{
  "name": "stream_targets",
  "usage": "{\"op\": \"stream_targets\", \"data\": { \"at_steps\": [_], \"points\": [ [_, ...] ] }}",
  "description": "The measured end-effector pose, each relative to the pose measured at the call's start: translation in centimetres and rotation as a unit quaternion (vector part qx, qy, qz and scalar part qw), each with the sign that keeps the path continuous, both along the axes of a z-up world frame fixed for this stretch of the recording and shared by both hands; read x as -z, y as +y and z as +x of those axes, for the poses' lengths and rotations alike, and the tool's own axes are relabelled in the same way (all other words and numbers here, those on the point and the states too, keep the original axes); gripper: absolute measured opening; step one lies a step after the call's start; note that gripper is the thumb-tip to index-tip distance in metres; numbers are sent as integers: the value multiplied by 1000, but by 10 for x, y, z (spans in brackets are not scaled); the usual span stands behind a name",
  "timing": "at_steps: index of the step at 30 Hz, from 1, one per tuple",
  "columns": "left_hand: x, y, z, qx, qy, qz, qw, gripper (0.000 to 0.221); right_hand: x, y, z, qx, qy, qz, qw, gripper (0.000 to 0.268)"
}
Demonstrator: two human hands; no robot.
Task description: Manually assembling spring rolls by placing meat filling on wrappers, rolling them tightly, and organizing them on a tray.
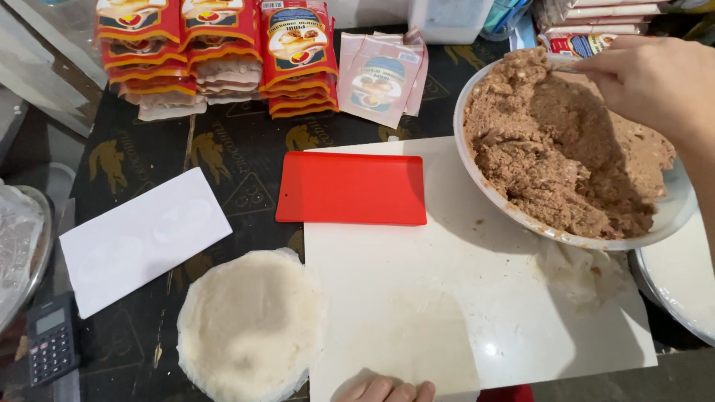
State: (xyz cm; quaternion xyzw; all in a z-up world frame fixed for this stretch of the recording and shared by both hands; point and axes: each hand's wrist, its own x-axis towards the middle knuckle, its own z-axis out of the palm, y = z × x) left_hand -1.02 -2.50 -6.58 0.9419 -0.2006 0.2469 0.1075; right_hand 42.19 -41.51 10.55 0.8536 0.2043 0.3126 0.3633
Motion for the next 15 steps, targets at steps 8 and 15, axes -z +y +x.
{"op": "stream_targets", "data": {
  "at_steps": [8,15],
  "points": [
    [-50,18,20,41,-232,7,972,16,-31,30,-42,-13,78,-10,997,38],
    [-22,25,18,113,-219,-10,969,12,-53,41,-100,-30,168,18,985,37]
  ]
}}
